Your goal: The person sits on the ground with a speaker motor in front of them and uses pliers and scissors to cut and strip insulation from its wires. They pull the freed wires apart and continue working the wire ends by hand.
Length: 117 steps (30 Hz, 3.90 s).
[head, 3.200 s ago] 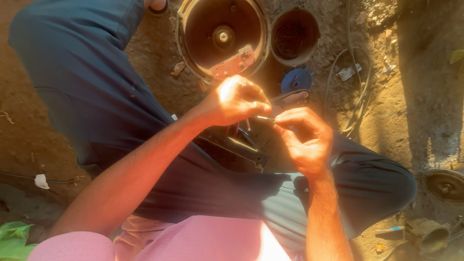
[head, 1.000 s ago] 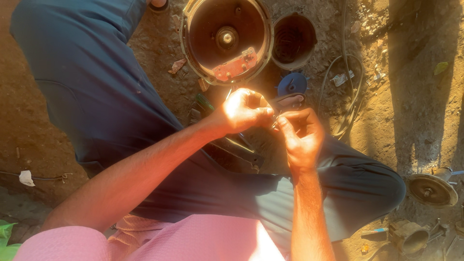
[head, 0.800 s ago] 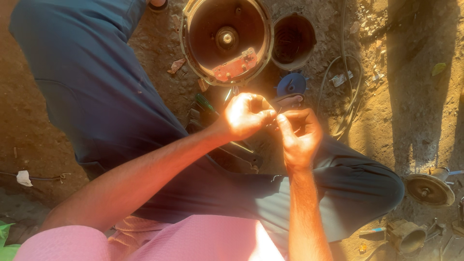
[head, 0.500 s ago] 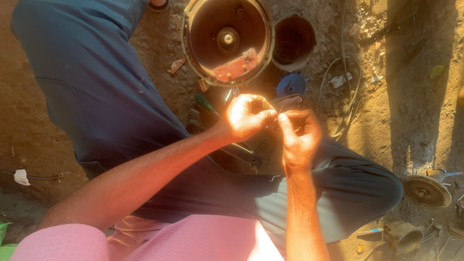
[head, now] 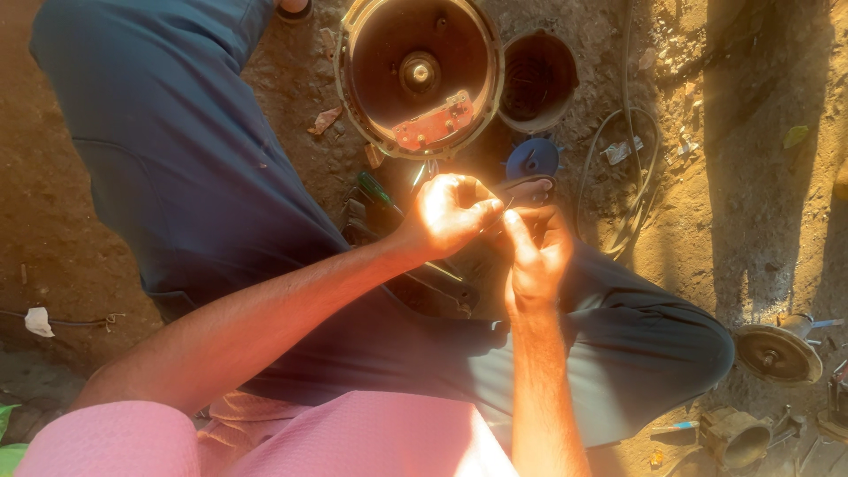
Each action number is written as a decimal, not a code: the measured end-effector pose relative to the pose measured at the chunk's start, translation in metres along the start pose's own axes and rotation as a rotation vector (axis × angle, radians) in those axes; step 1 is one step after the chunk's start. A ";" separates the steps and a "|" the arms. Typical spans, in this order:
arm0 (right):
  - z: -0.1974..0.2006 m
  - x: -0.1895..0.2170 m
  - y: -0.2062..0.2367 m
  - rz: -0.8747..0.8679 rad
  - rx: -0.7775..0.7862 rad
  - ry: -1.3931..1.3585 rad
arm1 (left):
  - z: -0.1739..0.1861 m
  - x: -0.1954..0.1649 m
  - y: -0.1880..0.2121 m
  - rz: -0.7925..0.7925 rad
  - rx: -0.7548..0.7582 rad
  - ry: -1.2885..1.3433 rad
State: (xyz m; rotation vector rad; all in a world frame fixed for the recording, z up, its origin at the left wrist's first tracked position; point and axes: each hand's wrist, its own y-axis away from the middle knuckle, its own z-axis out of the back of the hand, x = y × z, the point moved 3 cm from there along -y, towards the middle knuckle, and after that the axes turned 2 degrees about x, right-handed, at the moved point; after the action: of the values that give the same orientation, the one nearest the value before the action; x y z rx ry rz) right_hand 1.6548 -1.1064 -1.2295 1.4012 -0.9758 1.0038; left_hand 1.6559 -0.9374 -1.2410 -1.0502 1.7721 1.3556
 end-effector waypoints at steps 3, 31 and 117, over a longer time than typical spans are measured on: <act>0.003 -0.004 -0.002 -0.153 0.028 -0.140 | -0.001 -0.002 0.000 -0.008 -0.012 -0.060; 0.003 0.031 -0.001 -0.154 0.163 0.117 | 0.009 -0.002 -0.010 -0.030 0.330 0.144; 0.019 0.029 0.002 -0.021 0.136 0.528 | 0.019 -0.023 0.001 -0.364 0.191 -0.411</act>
State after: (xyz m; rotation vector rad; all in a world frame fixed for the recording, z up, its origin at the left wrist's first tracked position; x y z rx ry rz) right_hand 1.6622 -1.1263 -1.2022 1.1594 -0.5078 1.3547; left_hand 1.6659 -0.9143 -1.2251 -0.8637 1.3032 1.0612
